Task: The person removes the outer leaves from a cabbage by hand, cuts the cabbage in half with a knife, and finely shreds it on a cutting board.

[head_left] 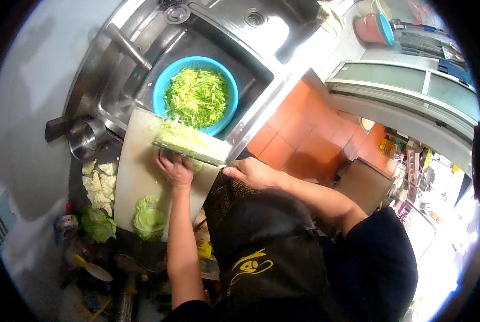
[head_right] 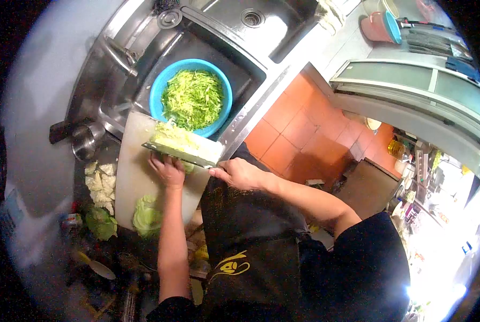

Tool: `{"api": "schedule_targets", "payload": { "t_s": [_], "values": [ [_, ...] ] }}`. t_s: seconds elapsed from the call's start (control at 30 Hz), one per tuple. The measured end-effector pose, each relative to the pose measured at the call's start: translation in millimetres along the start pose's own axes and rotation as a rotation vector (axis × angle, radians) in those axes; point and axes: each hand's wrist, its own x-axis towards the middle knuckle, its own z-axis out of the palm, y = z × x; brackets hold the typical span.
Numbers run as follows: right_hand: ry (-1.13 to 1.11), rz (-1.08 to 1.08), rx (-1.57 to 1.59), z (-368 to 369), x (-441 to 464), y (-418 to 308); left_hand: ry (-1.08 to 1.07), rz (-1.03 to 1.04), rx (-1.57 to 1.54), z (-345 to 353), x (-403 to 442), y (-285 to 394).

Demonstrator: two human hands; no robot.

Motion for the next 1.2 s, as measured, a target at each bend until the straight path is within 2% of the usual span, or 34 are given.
{"api": "schedule_targets", "payload": {
  "t_s": [0.2, 0.33, 0.47, 0.7, 0.73, 0.93, 1.07, 1.17, 1.2],
  "values": [
    [0.037, 0.014, -0.052, 14.8, 47.4, 7.1, -0.034, -0.024, 0.036, 3.3, -4.8, -3.6],
    [0.128, -0.11, -0.061, 22.2, 76.3, 13.6, 0.035, 0.011, 0.021, 1.9, 2.1, -1.2],
    [0.083, 0.034, 0.133, 8.4, 65.2, 8.1, 0.074, 0.041, -0.033, -0.2, 0.6, -0.6],
    [0.059, -0.046, -0.028, -1.7, -4.4, -2.9, 0.038, 0.016, 0.003, 9.8, -9.6, -5.7],
    [0.022, 0.013, -0.021, 1.9, -2.0, 2.4, 0.028, 0.019, 0.014, 6.3, -5.8, -2.9],
    [0.024, 0.014, -0.008, 11.5, 41.8, 7.0, -0.007, -0.004, 0.058, 6.8, -7.7, -5.0],
    [0.09, -0.101, -0.017, 21.7, 76.8, 17.0, 0.048, 0.028, 0.052, 6.8, -2.0, -4.6],
    [0.072, 0.061, 0.139, 12.3, 67.9, 10.0, 0.05, 0.034, 0.007, 2.1, -5.6, -3.4],
    [0.08, 0.031, 0.131, 10.2, 62.1, 13.9, 0.057, 0.042, 0.003, 3.9, -5.8, -5.5]
  ]
}}
